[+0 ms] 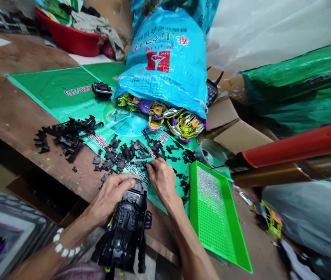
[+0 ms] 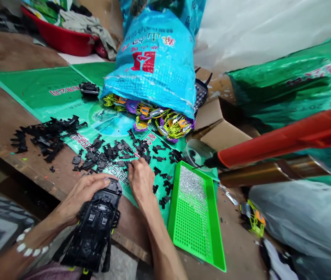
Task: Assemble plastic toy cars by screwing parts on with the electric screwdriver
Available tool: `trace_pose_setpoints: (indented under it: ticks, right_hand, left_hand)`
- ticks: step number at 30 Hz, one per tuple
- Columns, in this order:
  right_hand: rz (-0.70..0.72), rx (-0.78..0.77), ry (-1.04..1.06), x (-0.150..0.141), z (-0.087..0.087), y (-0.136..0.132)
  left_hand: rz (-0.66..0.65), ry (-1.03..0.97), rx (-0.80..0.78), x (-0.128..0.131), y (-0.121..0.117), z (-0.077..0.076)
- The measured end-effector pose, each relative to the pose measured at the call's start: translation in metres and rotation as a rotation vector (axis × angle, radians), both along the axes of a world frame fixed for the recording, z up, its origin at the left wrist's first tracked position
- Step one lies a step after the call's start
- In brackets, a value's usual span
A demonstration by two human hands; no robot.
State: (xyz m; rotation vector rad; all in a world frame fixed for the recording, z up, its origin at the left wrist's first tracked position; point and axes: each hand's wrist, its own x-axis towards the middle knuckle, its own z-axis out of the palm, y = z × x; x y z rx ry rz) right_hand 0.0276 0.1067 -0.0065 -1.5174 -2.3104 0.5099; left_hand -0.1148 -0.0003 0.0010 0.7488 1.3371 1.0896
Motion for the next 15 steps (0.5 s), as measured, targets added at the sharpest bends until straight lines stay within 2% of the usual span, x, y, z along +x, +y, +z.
trace_pose_setpoints:
  ticks: [5,9,12,15]
  right_hand:
    - [-0.008,0.034,0.028,0.0,0.0,-0.003]
    - [-0.052,0.039,0.14,0.015,0.011,-0.015]
    - [-0.055,-0.02,0.242,0.031,0.024,-0.035]
    - [-0.098,-0.185,0.454,0.043,0.036,-0.055]
  left_hand:
    - [0.005,-0.013,0.004,0.001,0.001,-0.001]
    - [-0.039,0.017,0.042,0.001,0.003,-0.003]
    - [-0.063,0.048,0.057,0.0,0.004,-0.004]
    - [-0.076,0.027,0.057,-0.001,0.004,-0.005]
